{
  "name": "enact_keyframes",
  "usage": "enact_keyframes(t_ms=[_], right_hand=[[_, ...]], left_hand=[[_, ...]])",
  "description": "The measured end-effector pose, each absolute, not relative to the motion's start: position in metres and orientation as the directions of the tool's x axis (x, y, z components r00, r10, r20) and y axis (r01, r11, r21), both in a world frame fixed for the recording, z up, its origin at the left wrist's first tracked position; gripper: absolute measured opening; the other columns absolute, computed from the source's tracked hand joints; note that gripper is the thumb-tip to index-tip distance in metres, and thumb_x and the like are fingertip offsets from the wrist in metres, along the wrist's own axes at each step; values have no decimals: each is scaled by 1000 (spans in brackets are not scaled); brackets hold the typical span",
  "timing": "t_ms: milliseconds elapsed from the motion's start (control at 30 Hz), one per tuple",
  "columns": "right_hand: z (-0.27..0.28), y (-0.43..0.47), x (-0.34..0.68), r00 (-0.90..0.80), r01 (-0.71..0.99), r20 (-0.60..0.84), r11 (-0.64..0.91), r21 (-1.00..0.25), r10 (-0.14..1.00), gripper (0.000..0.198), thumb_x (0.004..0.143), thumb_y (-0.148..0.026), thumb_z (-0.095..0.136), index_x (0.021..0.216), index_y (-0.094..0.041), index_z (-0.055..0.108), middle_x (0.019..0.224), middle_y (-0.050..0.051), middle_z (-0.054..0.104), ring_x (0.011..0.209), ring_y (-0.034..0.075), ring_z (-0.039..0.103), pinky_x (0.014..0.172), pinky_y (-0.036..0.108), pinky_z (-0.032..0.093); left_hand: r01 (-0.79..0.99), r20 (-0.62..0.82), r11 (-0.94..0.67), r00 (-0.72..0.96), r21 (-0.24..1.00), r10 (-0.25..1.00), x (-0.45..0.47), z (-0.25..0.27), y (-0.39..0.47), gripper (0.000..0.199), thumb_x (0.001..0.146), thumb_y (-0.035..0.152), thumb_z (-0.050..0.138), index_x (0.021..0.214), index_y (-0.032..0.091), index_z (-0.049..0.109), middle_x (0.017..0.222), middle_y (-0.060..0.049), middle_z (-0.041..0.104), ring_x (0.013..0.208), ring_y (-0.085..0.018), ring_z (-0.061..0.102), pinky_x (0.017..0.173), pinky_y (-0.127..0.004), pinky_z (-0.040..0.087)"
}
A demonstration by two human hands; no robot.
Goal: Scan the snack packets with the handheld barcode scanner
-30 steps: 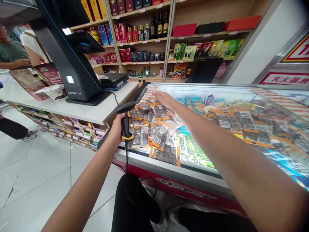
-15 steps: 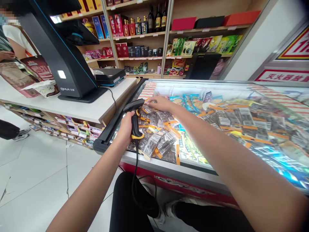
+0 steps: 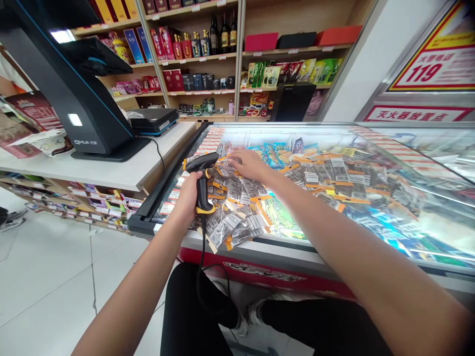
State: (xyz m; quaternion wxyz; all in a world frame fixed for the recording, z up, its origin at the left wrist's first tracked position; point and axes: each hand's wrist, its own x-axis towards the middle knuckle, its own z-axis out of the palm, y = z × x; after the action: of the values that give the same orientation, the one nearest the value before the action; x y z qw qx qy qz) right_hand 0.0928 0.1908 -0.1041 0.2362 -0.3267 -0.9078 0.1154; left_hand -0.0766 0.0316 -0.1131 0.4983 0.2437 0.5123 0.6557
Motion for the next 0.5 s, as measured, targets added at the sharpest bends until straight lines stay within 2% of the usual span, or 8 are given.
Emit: enact_keyframes(t_ms=[100,167,300,400,500], right_hand=[[-97,193,91,-635,519,474,792,-322,609,44,105,-38,39,120,-15,73,127,13,71,122,28,60,105,39,39],[-89,196,81,-651,501,460,797,-337,604,48,105,-41,36,117,-14,74,122,14,73,114,28,64,99,37,43],[-79,203,38,-753,407,381,835,-370,536,48,105,-46,39,124,-16,71,130,12,70,120,28,62,101,35,43],[-81,207,1,-839,315,302,856,-411,453,51,104,-54,42,127,-19,71,137,9,67,126,28,60,106,35,42],[-88,212,-18,-869,364,138,805,-469,474,59,96,-70,45,119,-25,76,134,6,70,124,32,63,107,40,43]], left_hand=[[-410,-193,-15,-462,912,866,-93,-106,23,32,80,41,61,99,18,71,79,-4,76,66,-18,72,61,-26,59],[-422,-181,-68,-521,904,834,-107,-102,12,29,80,39,61,97,18,71,82,-3,76,69,-17,73,62,-24,60],[-431,-155,-150,-595,890,789,-123,-103,-12,24,80,33,59,94,19,72,84,-3,77,80,-17,75,67,-21,61],[-472,-213,-120,-591,874,778,-123,-111,-25,29,79,33,58,99,18,72,86,-4,78,78,-19,75,64,-24,61],[-482,-260,-78,-592,872,763,-121,-120,-30,31,76,35,62,100,17,72,88,-4,78,76,-19,74,63,-26,60]])
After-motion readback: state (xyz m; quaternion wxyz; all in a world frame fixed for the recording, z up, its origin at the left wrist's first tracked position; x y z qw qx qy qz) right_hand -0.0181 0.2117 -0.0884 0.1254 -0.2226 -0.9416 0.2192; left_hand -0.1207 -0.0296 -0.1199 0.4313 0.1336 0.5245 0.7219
